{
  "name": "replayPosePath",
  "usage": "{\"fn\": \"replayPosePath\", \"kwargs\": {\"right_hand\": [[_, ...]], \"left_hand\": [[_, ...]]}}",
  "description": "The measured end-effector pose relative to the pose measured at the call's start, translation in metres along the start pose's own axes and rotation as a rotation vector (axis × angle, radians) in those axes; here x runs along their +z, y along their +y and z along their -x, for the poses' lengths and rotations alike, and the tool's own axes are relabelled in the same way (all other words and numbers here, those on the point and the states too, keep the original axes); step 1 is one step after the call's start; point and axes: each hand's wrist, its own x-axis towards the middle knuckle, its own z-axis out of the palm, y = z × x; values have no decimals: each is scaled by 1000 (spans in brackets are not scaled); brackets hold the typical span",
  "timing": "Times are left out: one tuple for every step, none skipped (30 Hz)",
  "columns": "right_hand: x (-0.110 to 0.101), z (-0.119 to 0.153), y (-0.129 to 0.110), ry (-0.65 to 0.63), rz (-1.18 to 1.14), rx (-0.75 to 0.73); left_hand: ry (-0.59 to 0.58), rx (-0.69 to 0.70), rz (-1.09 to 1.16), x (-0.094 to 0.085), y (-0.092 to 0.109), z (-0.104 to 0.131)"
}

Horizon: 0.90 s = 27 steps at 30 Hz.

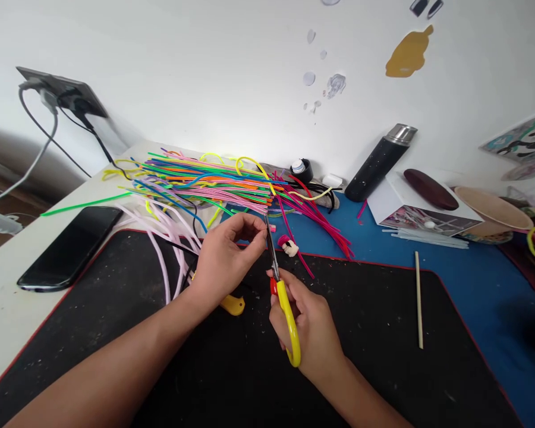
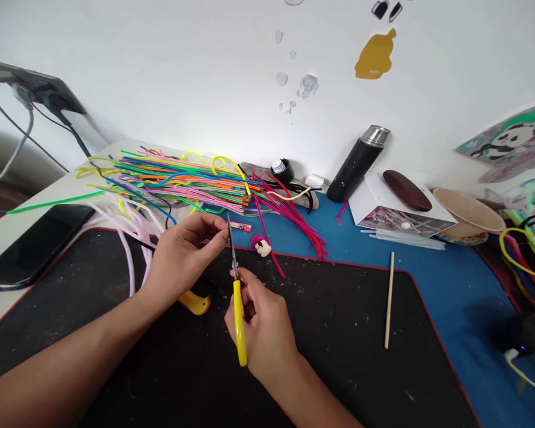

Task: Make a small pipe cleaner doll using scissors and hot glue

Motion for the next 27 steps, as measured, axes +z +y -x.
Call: {"fn": "replayPosePath", "kwargs": {"right_hand": [[0, 0, 0, 1, 2, -6], [1, 0, 0, 0, 4, -13], [1, 0, 1, -1, 7, -19], [1, 1, 1, 3, 7, -27], [1, 1, 2, 7, 5, -34], [2, 1, 2, 9, 2, -40], [2, 1, 2, 8, -2, -47], [3, 1, 2, 6, -5, -52], [3, 0, 2, 6, -6, -58], [3, 0, 2, 5, -5, -63], [3, 0, 2, 7, -4, -71], [3, 0, 2, 10, -1, -82], [4, 0, 2, 14, 3, -94], [4, 0, 2, 16, 8, -108], [4, 1, 3, 20, 12, -124], [4, 1, 3, 25, 17, -140], [4, 1, 2, 28, 23, -152], [4, 0, 2, 29, 28, -163], [4, 0, 1, 32, 32, -172], [4, -1, 0, 33, 38, -179], [4, -1, -1, 33, 45, -184], [4, -2, -1, 31, 50, -185], [3, -2, -2, 29, 52, -187], [3, -2, -2, 28, 52, -187], [3, -2, -1, 25, 50, -186], [3, -2, 0, 22, 50, -186], [4, -2, 1, 21, 50, -183]], "left_hand": [[2, 2, 1, 0, -1, 0], [3, 4, 6, 0, -2, 0], [4, 6, 14, 0, -2, 0], [4, 10, 21, 0, -3, 0], [3, 13, 23, 0, -3, 0], [3, 17, 15, 0, -4, 1], [5, 22, -2, 0, -4, 1], [4, 24, -24, 0, -5, 1], [2, 27, -47, 0, -5, 1], [0, 28, -63, 0, -5, 1], [-2, 30, -68, 0, -5, 1], [-4, 33, -65, 0, -5, 1], [-4, 37, -59, 0, -6, 1], [-2, 41, -56, 1, -6, 2], [2, 46, -56, 1, -6, 2], [7, 50, -58, 1, -7, 2], [12, 54, -62, 2, -7, 3], [18, 56, -67, 2, -8, 3], [23, 58, -70, 2, -8, 4], [28, 60, -73, 2, -9, 4], [31, 60, -75, 2, -9, 4], [34, 61, -76, 2, -9, 4], [37, 62, -77, 2, -9, 5], [39, 63, -78, 2, -9, 5], [41, 63, -82, 2, -9, 5], [43, 64, -89, 2, -8, 5], [43, 65, -99, 2, -8, 5]]}}
